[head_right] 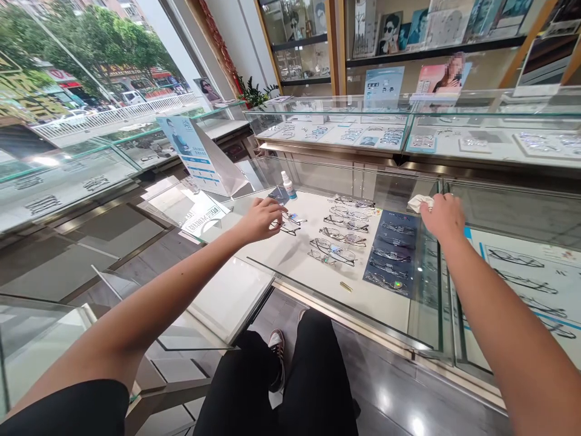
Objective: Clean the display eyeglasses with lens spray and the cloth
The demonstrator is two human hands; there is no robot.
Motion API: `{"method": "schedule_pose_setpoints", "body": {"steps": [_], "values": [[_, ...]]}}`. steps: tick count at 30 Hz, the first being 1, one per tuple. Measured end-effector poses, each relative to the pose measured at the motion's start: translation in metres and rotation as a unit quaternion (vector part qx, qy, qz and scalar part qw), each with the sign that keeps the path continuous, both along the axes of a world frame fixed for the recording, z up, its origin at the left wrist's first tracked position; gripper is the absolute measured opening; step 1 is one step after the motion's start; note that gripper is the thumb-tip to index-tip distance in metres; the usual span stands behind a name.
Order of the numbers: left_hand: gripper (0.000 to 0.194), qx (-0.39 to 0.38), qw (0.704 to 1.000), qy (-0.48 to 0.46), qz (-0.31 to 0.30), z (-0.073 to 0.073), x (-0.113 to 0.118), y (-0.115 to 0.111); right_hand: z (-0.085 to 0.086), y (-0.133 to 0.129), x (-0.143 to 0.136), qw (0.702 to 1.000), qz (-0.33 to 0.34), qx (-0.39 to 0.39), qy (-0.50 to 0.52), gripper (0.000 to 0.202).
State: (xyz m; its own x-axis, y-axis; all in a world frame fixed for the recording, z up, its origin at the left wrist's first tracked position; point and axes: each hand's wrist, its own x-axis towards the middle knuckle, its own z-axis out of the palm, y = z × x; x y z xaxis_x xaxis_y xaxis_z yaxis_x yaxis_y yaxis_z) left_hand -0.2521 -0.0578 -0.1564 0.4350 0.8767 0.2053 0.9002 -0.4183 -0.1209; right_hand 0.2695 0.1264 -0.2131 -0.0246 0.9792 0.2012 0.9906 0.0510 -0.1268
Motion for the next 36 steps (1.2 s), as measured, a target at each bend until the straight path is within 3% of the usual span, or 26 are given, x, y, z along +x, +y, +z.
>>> {"method": "schedule_pose_setpoints", "body": {"steps": [6,10,13,15,17,20,23,27,36], "values": [[0.014,0.015,0.999,0.012,0.032,0.003,-0.002,-0.016,-0.002,0.002,0.001,1.000,-0.005,0.002,-0.020,0.057],[0.019,0.022,0.997,-0.023,0.071,0.020,0.012,-0.050,-0.003,0.001,0.001,1.000,-0.005,0.008,-0.020,0.058],[0.014,-0.131,0.984,-0.093,0.081,0.033,0.024,-0.092,-0.004,0.002,0.003,1.000,-0.007,0.006,-0.019,0.059],[0.014,-0.285,0.947,-0.124,0.087,0.036,0.027,-0.120,-0.005,0.004,0.005,1.000,-0.009,0.005,-0.018,0.061],[0.011,-0.396,0.902,-0.132,0.110,0.030,0.023,-0.142,-0.008,0.006,0.007,1.000,-0.011,0.008,-0.019,0.063],[0.009,-0.486,0.851,-0.123,0.157,0.005,0.000,-0.158,-0.011,0.011,0.011,0.999,-0.010,0.021,-0.023,0.064],[0.006,-0.518,0.821,-0.100,0.220,-0.028,-0.035,-0.152,-0.013,0.014,0.013,0.999,-0.011,0.025,-0.032,0.066],[0.010,-0.494,0.812,-0.062,0.305,-0.061,-0.084,-0.122,-0.015,0.016,0.017,0.999,-0.017,0.015,-0.029,0.073],[0.018,-0.422,0.850,-0.092,0.301,-0.106,-0.155,-0.030,-0.027,0.024,0.035,0.999,-0.007,0.036,0.026,0.075]]}}
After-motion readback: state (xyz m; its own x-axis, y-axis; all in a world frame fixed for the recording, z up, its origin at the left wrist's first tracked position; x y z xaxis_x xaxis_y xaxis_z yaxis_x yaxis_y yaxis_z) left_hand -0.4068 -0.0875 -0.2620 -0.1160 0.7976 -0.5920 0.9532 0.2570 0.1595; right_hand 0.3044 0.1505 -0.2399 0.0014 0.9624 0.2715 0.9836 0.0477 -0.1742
